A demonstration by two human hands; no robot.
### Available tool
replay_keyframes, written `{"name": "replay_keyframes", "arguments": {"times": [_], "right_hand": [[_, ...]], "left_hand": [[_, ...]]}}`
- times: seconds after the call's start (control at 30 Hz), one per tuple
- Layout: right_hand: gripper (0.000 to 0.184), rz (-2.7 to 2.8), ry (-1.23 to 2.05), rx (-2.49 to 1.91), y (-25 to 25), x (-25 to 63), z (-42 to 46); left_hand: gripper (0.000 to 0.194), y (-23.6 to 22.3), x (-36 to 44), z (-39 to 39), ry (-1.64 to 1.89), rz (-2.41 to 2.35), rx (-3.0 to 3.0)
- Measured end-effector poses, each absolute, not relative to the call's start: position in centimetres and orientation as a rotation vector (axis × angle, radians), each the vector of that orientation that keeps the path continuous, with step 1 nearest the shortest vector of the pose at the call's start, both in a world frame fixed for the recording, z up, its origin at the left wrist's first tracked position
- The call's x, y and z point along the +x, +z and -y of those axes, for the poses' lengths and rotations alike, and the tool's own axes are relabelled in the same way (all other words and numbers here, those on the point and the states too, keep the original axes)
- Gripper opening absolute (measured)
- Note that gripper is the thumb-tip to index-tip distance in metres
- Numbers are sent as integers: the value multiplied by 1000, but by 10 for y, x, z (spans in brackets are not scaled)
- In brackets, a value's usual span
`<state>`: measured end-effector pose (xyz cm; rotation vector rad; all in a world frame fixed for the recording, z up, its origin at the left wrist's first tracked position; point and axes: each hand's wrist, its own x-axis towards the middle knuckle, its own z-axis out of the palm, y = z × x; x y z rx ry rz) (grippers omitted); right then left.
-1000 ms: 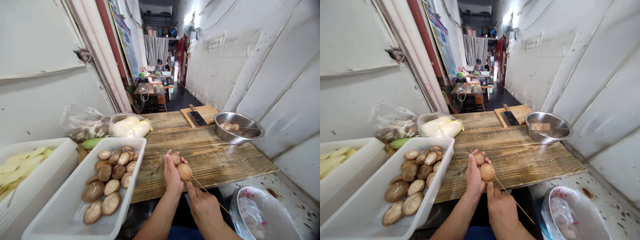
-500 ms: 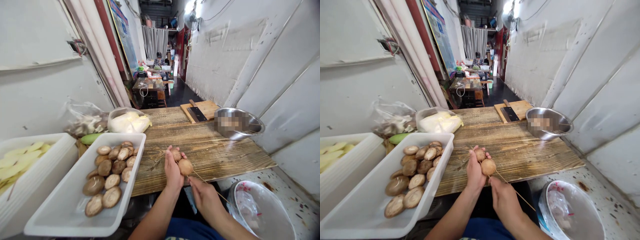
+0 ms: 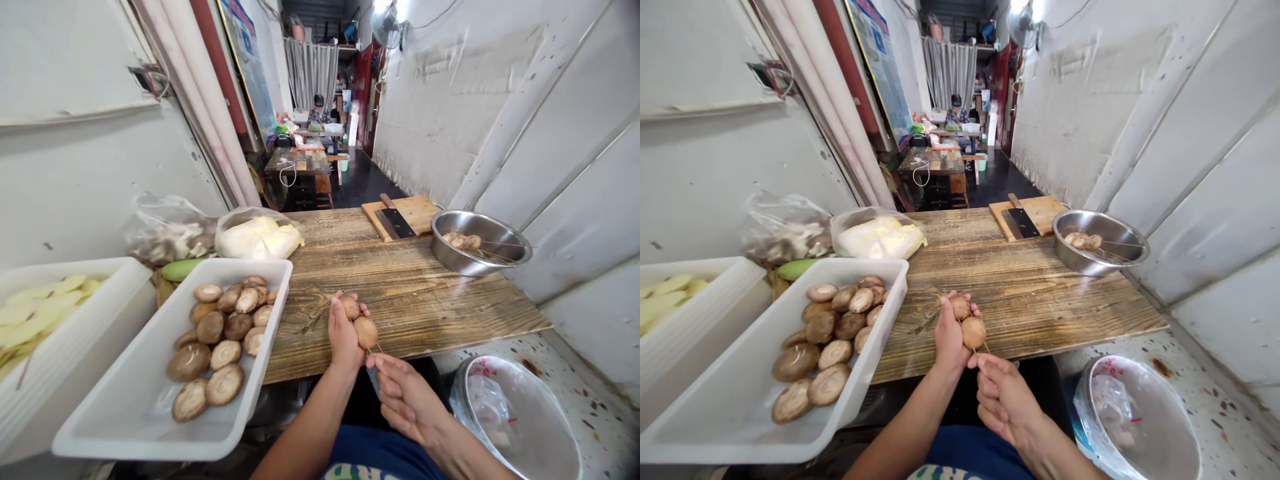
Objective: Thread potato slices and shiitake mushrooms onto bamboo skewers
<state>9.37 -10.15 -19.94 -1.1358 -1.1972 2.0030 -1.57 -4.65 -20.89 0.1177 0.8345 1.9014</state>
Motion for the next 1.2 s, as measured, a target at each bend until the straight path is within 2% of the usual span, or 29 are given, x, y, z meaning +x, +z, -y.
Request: {"name": "replay_keyframes", "arguments": {"times": [0.17,0.23,0.27,0.3,0.37,0.47,0.53,0.6,0.67,0.77,0.87,0.93,1.0,1.1,1.17,1.2], "right_hand": [[28,2248,734,-1262,-217,97,108],[38,2407,459,-1330,-221,98,109],[36,2413,455,-1342,-220,98,108],[31,2369,550,-1332,-219,98,107],[22,2103,1015,-1275,-212,96,104],[25,1374,1891,-1105,-202,93,99],[26,1078,2133,-1016,-197,92,97],[29,1242,1964,-1083,-196,92,98],[34,1541,1603,-1193,-199,92,100],[30,1957,1019,-1301,-208,93,103],[40,2271,621,-1329,-213,93,104],[28,2235,771,-1267,-209,94,103],[23,1989,1229,-1211,-201,94,100],[26,1421,1963,-1147,-189,96,96],[29,1266,2096,-1142,-189,97,96],[29,1335,2014,-1166,-191,97,97]], "left_hand": [[40,-216,-16,45,1907,-815,72],[40,-220,-16,44,1898,-824,43],[40,-222,-16,44,1894,-830,31],[40,-223,-17,44,1892,-836,27],[41,-223,-18,43,1894,-839,43],[41,-218,-21,42,1908,-832,94],[42,-213,-22,42,1913,-832,124],[42,-209,-22,43,1916,-825,155],[42,-207,-21,43,1929,-813,170],[41,-208,-21,43,1952,-835,170],[42,-210,-22,44,1958,-893,194],[44,-210,-24,45,1950,-904,213],[45,-208,-26,47,1935,-887,232],[45,-204,-26,48,1916,-855,257],[44,-202,-25,48,1921,-838,254],[44,-202,-25,47,1926,-826,245]]}}
